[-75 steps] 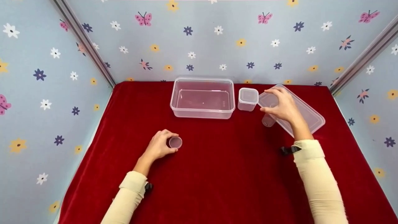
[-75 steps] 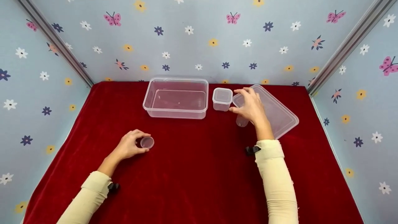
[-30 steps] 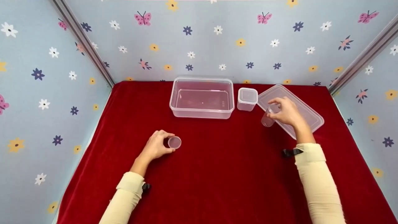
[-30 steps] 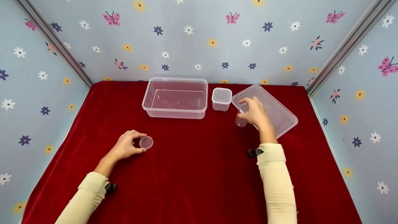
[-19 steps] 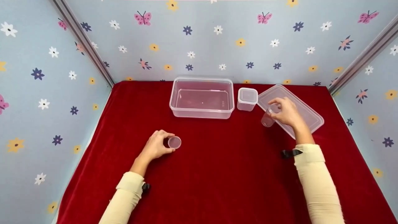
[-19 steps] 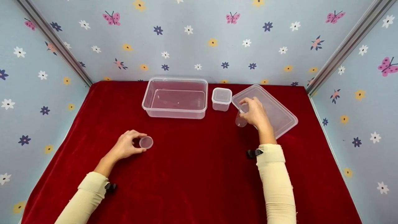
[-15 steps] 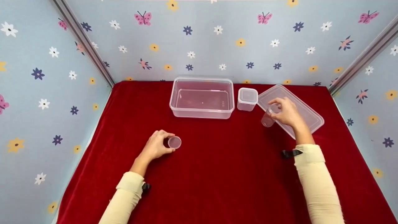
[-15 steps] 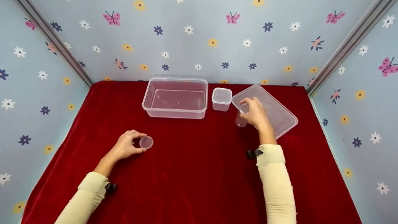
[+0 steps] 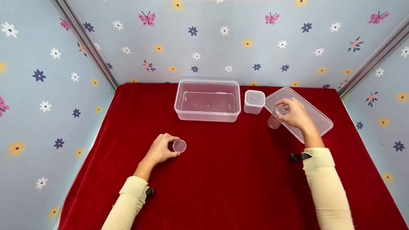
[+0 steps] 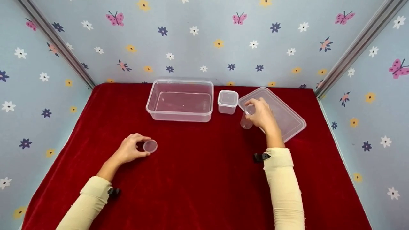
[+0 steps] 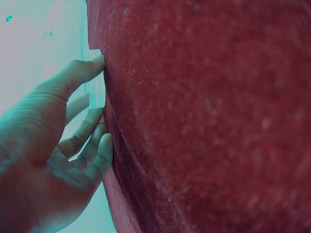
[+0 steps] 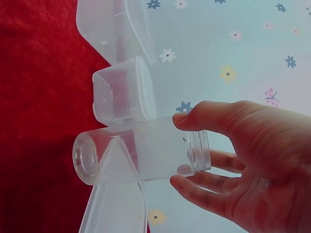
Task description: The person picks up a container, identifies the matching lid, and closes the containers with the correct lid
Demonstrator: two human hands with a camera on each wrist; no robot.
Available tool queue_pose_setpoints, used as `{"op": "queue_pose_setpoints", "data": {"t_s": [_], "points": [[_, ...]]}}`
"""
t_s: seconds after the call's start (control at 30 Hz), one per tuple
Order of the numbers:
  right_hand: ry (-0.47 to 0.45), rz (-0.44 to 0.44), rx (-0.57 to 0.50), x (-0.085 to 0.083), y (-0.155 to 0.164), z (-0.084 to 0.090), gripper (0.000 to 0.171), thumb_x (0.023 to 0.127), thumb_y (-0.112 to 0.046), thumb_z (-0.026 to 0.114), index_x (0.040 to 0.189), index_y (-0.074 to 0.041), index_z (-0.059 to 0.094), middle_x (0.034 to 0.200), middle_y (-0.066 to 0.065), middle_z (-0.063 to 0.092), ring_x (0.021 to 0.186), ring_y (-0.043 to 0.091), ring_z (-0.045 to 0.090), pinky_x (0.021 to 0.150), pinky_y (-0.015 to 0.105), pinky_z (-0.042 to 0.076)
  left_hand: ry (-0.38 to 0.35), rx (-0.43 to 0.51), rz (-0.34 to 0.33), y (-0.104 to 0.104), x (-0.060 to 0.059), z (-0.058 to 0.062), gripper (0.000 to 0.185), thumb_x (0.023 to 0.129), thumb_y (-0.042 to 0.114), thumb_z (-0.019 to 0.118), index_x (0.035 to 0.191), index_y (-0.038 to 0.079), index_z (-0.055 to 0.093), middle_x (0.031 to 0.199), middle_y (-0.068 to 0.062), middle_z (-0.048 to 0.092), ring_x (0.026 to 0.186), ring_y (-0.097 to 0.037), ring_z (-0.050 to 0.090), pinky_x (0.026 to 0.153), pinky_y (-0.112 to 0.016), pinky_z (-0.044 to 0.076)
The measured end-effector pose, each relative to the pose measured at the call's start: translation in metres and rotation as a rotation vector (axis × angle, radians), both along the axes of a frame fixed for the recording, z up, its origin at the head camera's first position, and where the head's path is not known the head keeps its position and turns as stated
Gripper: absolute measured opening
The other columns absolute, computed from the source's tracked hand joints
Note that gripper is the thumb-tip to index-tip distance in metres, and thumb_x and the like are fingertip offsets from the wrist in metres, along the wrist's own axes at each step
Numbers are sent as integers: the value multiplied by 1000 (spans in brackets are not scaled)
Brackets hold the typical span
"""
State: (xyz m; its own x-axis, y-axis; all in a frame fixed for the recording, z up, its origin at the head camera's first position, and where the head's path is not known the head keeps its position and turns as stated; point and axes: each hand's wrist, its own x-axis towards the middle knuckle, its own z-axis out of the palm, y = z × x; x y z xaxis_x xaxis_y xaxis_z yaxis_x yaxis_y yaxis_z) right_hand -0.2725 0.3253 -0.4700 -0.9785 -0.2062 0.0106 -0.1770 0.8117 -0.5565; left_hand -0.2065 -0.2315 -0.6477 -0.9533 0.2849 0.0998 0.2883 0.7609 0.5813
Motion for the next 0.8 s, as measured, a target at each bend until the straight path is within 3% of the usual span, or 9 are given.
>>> {"op": "queue_pose_setpoints", "data": {"t_s": [0.17, 0.33, 0.5, 0.8], "points": [[-3, 5, -12, 2, -2, 3, 47, 93, -4, 79, 139, 0, 70, 133, 35, 60, 130, 56, 61, 113, 74, 50, 7, 7, 2, 1, 2, 0, 60, 75, 28, 102, 131, 14, 83, 123, -11, 78, 115, -34, 67, 101, -55, 57], [1, 5, -7, 3, -4, 3, 48, 92, -5, 79, 139, 0, 70, 134, 35, 60, 129, 54, 61, 113, 72, 50, 25, 22, -11, 2, 7, 8, 59, 76, 26, 102, 130, 13, 83, 121, -11, 78, 114, -34, 67, 101, -53, 57], [6, 6, -14, 6, -8, 3, 47, 92, -7, 81, 138, -1, 71, 136, 35, 61, 129, 54, 62, 113, 71, 49, 39, 13, 3, 1, 4, 3, 58, 76, 27, 101, 129, 14, 83, 120, -10, 78, 112, -32, 66, 99, -52, 57], [32, 24, -20, 9, -17, 2, 46, 91, -6, 81, 137, 0, 72, 134, 35, 62, 129, 55, 64, 111, 70, 51, 103, 107, -9, 8, 16, 26, 54, 74, 20, 99, 124, 7, 83, 114, -15, 77, 106, -35, 65, 92, -51, 57]]}}
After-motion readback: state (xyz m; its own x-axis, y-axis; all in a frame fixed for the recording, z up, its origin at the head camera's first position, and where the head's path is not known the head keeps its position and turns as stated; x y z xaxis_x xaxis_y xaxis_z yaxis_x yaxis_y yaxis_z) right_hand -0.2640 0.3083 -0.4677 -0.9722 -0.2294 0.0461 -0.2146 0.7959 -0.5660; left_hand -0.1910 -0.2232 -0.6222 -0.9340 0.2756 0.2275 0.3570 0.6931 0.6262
